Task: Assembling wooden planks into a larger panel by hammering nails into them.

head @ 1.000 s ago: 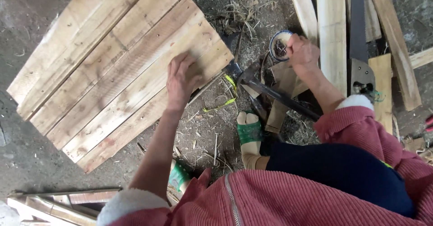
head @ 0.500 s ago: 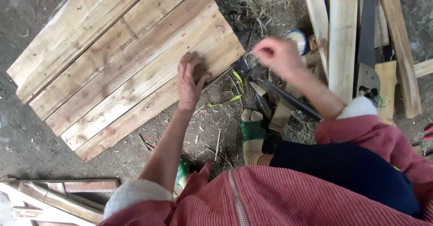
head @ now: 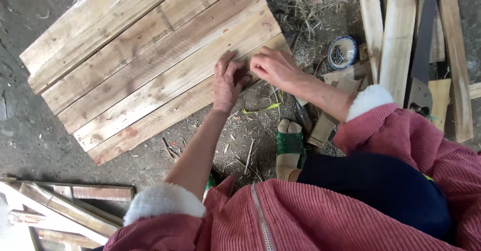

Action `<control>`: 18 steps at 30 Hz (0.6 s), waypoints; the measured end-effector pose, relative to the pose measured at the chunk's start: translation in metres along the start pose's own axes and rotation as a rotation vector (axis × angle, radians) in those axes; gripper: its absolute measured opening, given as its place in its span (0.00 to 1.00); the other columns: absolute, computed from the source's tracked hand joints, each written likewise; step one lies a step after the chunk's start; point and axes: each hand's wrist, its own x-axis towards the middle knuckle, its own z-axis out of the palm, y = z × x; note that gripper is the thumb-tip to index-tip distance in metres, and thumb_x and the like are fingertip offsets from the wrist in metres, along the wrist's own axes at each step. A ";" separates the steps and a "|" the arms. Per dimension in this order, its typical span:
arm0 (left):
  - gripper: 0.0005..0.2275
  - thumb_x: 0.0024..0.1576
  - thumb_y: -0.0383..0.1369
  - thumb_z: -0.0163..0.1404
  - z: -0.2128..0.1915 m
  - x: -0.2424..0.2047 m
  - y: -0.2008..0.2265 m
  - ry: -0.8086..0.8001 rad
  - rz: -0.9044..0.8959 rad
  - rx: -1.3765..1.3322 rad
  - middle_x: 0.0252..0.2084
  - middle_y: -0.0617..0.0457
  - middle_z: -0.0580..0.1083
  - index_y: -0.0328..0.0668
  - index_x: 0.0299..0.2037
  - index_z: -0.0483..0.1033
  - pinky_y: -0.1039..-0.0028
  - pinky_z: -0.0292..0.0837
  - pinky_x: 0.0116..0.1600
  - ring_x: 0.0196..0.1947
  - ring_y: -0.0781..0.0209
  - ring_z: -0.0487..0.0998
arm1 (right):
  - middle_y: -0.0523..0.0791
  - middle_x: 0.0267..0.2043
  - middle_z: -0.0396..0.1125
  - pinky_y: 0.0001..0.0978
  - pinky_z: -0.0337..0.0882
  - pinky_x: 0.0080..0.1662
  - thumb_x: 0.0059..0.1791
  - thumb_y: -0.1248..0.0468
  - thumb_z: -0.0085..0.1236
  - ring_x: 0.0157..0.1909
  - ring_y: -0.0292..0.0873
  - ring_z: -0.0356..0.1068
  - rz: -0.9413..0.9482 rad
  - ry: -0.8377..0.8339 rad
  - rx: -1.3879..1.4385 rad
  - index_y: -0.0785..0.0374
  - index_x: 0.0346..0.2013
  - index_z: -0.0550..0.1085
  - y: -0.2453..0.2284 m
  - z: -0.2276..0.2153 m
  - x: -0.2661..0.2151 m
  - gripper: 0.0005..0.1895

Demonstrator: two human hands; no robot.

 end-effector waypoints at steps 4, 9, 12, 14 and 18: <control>0.19 0.49 0.35 0.68 0.006 0.000 -0.006 0.016 -0.024 0.009 0.66 0.57 0.62 0.54 0.49 0.74 0.56 0.57 0.74 0.71 0.44 0.60 | 0.48 0.36 0.66 0.43 0.73 0.34 0.51 0.69 0.61 0.38 0.52 0.74 0.001 -0.026 0.024 0.61 0.36 0.74 -0.012 -0.011 0.002 0.03; 0.22 0.49 0.35 0.68 0.005 0.001 -0.002 -0.005 -0.051 0.041 0.66 0.59 0.61 0.60 0.53 0.73 0.56 0.57 0.73 0.71 0.44 0.59 | 0.47 0.35 0.65 0.35 0.72 0.35 0.53 0.69 0.60 0.36 0.47 0.71 0.015 -0.001 0.049 0.60 0.34 0.74 0.003 0.000 0.012 0.04; 0.21 0.50 0.36 0.67 -0.002 0.000 0.004 -0.022 -0.054 0.069 0.66 0.60 0.61 0.62 0.52 0.75 0.57 0.57 0.73 0.71 0.44 0.59 | 0.47 0.35 0.64 0.34 0.72 0.34 0.53 0.69 0.61 0.36 0.46 0.72 -0.002 0.027 0.033 0.60 0.34 0.74 0.006 0.009 0.013 0.05; 0.19 0.50 0.36 0.68 -0.002 0.002 0.011 -0.017 -0.063 0.068 0.65 0.58 0.61 0.60 0.50 0.76 0.56 0.57 0.72 0.71 0.43 0.58 | 0.47 0.35 0.64 0.34 0.72 0.34 0.52 0.70 0.61 0.37 0.47 0.72 -0.010 0.032 0.040 0.60 0.34 0.73 0.012 0.013 0.014 0.05; 0.16 0.47 0.37 0.69 0.008 0.003 0.007 0.021 -0.106 0.016 0.65 0.58 0.61 0.57 0.44 0.78 0.56 0.54 0.72 0.71 0.42 0.56 | 0.49 0.35 0.64 0.39 0.72 0.31 0.51 0.71 0.62 0.37 0.52 0.73 -0.043 0.056 0.039 0.61 0.34 0.72 0.009 0.014 0.012 0.06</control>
